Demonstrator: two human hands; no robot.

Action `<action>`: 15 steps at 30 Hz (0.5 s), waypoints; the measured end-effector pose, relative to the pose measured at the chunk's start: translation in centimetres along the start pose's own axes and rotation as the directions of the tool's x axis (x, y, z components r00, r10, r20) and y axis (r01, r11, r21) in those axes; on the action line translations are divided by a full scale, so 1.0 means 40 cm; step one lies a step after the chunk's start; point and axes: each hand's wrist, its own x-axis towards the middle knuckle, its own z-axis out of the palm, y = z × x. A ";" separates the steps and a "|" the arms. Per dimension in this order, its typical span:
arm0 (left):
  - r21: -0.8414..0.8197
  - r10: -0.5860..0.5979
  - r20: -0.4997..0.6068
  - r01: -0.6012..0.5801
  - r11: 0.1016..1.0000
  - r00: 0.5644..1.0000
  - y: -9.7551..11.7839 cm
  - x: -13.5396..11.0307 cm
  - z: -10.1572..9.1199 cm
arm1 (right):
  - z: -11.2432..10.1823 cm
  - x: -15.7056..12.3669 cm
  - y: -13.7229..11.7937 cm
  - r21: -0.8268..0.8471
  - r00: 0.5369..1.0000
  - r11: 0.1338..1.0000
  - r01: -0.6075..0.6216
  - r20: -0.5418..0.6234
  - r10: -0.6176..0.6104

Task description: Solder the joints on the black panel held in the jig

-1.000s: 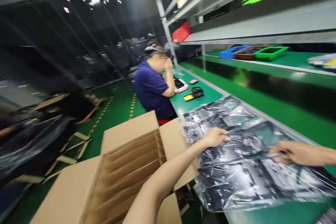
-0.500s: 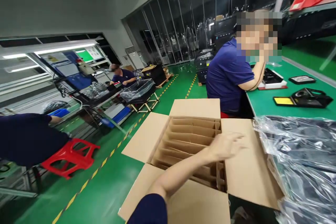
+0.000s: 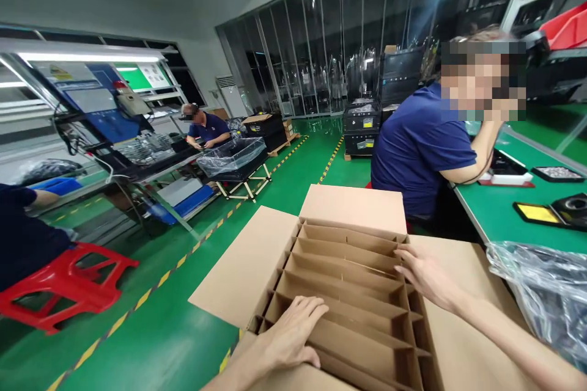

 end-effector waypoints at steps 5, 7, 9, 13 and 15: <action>0.163 0.029 -0.073 -0.017 0.986 0.997 -0.013 0.023 0.083 | 0.089 0.151 -0.030 -0.136 0.999 0.990 -0.025 0.033 0.030; 0.217 0.022 -0.126 0.006 0.976 0.992 -0.019 0.049 0.106 | 0.113 0.157 -0.025 -0.165 0.998 0.986 -0.022 0.061 0.033; 0.241 0.003 -0.166 0.037 0.970 0.986 -0.017 0.086 0.114 | 0.128 0.144 -0.030 -0.174 0.994 0.984 0.021 0.105 -0.003; 0.231 -0.009 -0.249 0.068 0.971 0.969 0.011 0.183 0.101 | 0.147 0.095 -0.088 -0.129 0.962 0.972 0.197 0.217 -0.166; 0.216 -0.013 -0.312 0.084 0.973 0.950 0.031 0.225 0.090 | 0.161 0.063 -0.128 -0.111 0.940 0.960 0.258 0.259 -0.223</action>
